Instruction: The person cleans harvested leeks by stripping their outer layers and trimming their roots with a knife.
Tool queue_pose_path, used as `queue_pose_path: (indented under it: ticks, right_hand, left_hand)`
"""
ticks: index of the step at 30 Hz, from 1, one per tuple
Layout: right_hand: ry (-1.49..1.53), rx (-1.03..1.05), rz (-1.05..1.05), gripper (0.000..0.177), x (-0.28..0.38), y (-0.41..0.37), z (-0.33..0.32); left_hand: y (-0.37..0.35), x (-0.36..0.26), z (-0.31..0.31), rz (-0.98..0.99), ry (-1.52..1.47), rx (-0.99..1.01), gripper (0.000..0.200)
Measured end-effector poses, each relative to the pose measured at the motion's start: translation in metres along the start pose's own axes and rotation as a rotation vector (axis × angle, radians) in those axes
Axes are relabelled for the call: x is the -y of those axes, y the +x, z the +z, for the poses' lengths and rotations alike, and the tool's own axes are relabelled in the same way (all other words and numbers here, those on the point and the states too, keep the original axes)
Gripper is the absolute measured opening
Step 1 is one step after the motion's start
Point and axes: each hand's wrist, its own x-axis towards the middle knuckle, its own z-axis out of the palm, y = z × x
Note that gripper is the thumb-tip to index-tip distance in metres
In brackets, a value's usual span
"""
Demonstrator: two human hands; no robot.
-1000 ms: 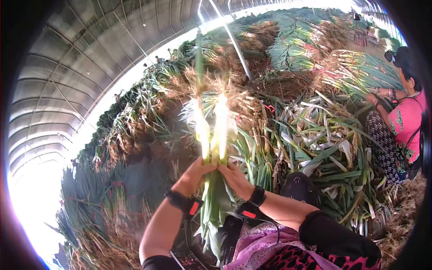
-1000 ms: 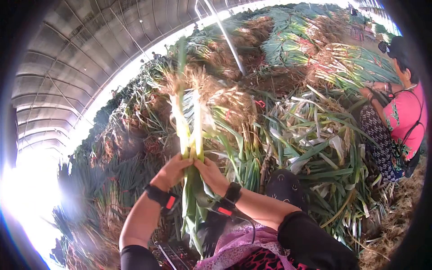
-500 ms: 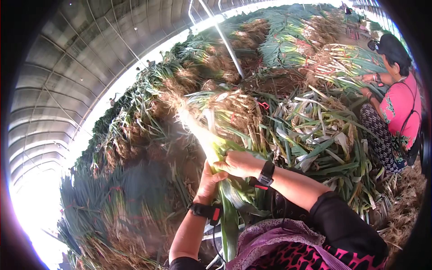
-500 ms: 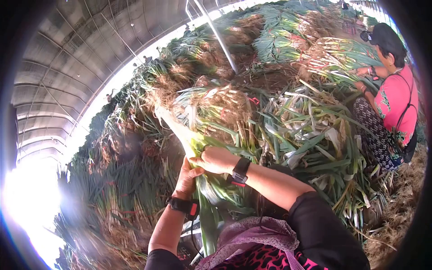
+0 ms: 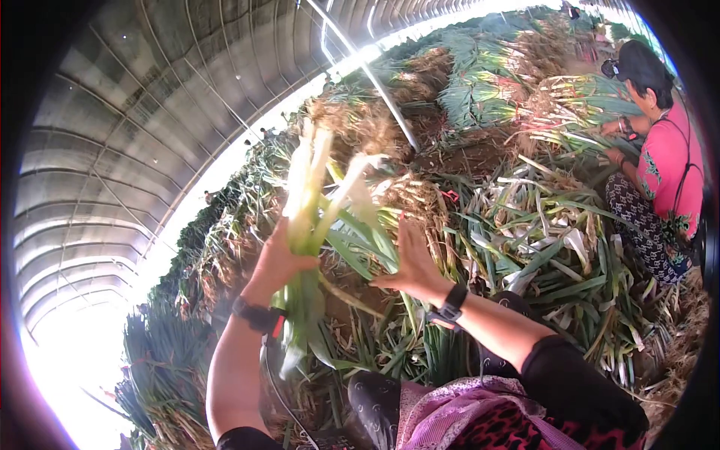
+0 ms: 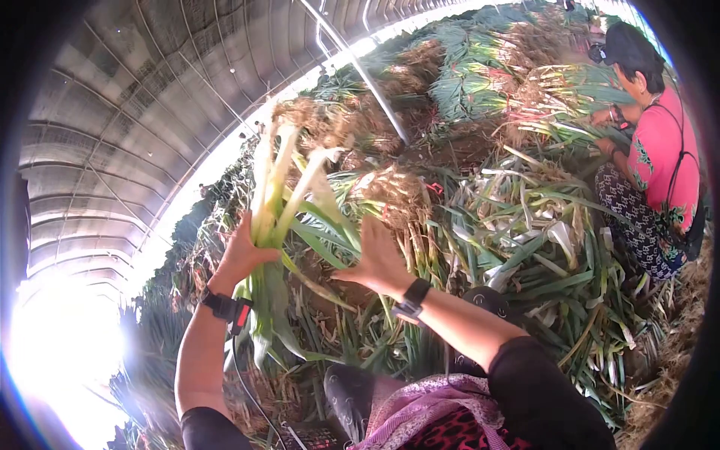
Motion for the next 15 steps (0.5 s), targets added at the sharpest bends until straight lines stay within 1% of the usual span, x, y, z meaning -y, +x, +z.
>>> queue_pose_path:
  ticks: [1,2,3,4,5,7,8,10,11,13,14,15]
  right_hand:
    - [0.034,-0.056,-0.019,0.122,0.003,0.003,0.007]
    - [0.069,-0.108,-0.038,0.122,0.004,0.004,0.015]
    - [0.105,-0.159,-0.056,0.122,0.004,0.006,0.024]
    - [0.085,-0.259,-0.062,0.115,0.002,0.008,0.033]
    - [0.108,-0.29,-0.119,0.113,-0.007,0.011,0.041]
    - [0.147,-0.355,-0.236,0.11,-0.032,0.016,0.054]
    - [0.148,-0.346,-0.254,0.094,-0.042,0.019,0.057]
    - [0.285,-0.206,-0.382,0.059,-0.033,0.012,0.043]
    - [0.2,-0.229,-0.535,0.042,-0.038,0.007,0.051]
    - [0.56,0.044,-0.323,0.035,-0.043,0.003,0.067]
    - [0.738,0.177,-0.209,0.031,-0.041,0.002,0.074]
    - [0.907,0.196,-0.16,0.033,-0.041,-0.002,0.08]
  left_hand:
    - [-0.006,-0.008,0.003,-0.034,0.019,0.039,0.086]
    - [-0.007,0.003,0.011,0.023,-0.064,0.165,0.085]
    - [-0.019,0.003,0.018,-0.05,-0.2,0.229,0.082]
    - [-0.034,-0.005,0.032,-0.122,-0.337,0.29,0.08]
    - [-0.048,-0.008,0.045,-0.19,-0.475,0.35,0.077]
    - [-0.073,0.023,0.075,-0.227,-0.792,0.466,0.073]
    - [-0.088,0.026,0.086,-0.275,-0.864,0.492,0.073]
    - [-0.111,0.022,0.104,-0.349,-1.019,0.545,0.072]
    - [-0.115,0.033,0.115,-0.357,-1.119,0.618,0.066]
    - [-0.124,0.038,0.127,-0.392,-1.299,0.711,0.063]
    - [-0.127,0.038,0.13,-0.407,-1.362,0.708,0.061]
    - [-0.13,0.036,0.131,-0.423,-1.425,0.705,0.06]
